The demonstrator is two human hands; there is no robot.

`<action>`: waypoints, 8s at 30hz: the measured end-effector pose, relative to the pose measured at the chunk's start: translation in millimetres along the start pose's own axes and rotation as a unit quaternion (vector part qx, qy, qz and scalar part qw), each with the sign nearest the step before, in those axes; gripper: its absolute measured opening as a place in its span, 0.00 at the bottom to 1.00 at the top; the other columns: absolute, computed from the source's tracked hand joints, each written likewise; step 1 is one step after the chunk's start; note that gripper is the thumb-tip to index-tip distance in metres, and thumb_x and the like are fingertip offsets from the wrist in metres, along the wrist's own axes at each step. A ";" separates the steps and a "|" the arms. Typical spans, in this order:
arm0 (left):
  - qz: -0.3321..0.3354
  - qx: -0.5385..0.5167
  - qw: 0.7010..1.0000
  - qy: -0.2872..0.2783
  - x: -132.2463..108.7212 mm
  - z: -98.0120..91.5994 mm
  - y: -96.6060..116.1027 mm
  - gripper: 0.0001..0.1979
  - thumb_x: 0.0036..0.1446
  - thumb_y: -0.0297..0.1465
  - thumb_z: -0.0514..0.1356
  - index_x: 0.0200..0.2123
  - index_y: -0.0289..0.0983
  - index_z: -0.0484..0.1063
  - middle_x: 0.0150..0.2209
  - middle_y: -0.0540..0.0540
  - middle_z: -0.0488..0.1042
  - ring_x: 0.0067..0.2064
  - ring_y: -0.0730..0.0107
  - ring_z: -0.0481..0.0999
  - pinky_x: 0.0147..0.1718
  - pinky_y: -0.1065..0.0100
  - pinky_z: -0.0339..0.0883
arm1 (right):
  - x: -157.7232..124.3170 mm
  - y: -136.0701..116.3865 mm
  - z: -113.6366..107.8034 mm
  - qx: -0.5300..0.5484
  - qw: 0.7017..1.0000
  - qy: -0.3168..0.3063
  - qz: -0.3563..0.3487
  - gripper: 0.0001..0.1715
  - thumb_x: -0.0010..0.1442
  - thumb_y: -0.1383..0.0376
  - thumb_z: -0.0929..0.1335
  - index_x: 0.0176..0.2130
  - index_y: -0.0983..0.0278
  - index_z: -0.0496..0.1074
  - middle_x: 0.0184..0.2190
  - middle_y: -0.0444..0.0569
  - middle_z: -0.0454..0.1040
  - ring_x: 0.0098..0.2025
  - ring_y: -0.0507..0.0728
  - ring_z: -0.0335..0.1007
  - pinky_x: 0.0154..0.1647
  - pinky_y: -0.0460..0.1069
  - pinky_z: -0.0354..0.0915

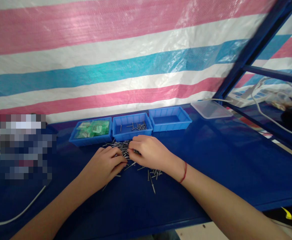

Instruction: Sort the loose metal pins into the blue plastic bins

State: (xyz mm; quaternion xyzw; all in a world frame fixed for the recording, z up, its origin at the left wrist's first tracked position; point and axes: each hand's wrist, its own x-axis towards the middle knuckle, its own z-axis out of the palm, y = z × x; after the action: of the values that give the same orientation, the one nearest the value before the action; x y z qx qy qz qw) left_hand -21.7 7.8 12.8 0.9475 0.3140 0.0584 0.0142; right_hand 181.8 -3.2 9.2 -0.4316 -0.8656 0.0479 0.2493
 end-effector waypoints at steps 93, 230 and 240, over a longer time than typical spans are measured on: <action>-0.057 -0.119 0.990 0.052 0.6 -3.3 -22.1 0.07 0.56 0.24 0.53 0.37 0.36 0.69 0.36 0.46 0.71 0.38 0.64 0.70 0.40 0.65 0.63 | 3.9 -8.6 -3.0 0.034 0.996 -0.079 -0.036 0.08 0.56 0.71 0.66 0.26 0.63 0.71 0.23 0.43 0.69 0.28 0.51 0.61 0.34 0.49 0.55; -0.088 -0.222 0.957 0.162 3.2 10.1 -15.1 0.14 0.64 0.33 0.52 0.52 0.38 0.65 0.43 0.43 0.72 0.44 0.64 0.73 0.42 0.65 0.66 | 9.4 9.4 -0.6 0.001 0.969 0.242 0.058 0.06 0.61 0.63 0.67 0.35 0.62 0.73 0.33 0.49 0.76 0.37 0.56 0.70 0.41 0.53 0.64; -0.038 -0.173 0.974 0.140 3.7 10.0 -10.2 0.11 0.64 0.30 0.52 0.46 0.38 0.70 0.43 0.45 0.74 0.44 0.64 0.72 0.43 0.63 0.63 | 9.0 28.1 0.2 -0.140 0.964 0.194 0.114 0.12 0.62 0.59 0.65 0.38 0.63 0.75 0.37 0.52 0.77 0.41 0.62 0.68 0.41 0.57 0.61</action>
State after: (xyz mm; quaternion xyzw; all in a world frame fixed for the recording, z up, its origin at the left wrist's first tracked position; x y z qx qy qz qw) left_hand -23.6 18.2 2.6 0.9006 0.3335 0.2436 0.1357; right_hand 197.5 21.2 4.2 -0.5593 -0.7437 -0.1303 0.3422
